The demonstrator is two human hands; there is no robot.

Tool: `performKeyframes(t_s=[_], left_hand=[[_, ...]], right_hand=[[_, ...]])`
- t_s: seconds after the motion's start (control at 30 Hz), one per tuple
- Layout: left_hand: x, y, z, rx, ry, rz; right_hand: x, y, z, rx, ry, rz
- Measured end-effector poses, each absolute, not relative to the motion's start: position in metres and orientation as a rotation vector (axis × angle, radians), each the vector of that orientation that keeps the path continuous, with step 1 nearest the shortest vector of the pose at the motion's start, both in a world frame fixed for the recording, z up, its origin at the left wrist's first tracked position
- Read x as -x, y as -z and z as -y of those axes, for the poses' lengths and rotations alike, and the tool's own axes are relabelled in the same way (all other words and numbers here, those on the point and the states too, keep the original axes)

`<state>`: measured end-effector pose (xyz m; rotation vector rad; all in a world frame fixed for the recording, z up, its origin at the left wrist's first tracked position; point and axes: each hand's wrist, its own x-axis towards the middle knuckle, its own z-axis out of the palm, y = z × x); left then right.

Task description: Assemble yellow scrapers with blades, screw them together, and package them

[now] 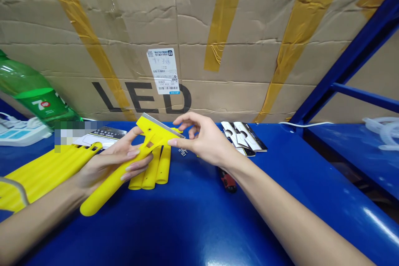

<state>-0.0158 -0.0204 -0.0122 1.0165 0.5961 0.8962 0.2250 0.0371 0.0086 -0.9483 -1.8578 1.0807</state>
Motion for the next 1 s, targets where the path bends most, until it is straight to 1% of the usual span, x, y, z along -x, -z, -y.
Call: performKeyframes(t_s=[0.1,0.47,0.77,0.87,1.0], left_hand=[[0.015,0.012,0.020,-1.021,-0.882,-0.583],[0.009,0.013,0.023,-1.042,-0.923,-0.622],[0.009,0.009,0.022,-0.980,-0.943,-0.632],[0.010,0.008,0.021,-0.900,-1.000,-0.683],[0.013,0.007,0.017,-0.789,-1.067,-0.749]], right_hand=[[-0.227,-0.009,-0.037,0.928,-1.234,1.874],[-0.229,-0.009,-0.040,0.951,-1.222,1.887],[-0.232,0.000,-0.049,1.044,-1.375,1.708],[-0.234,0.003,-0.055,1.142,-1.211,1.689],[-0.235,0.010,-0.061,1.272,-0.857,2.073]])
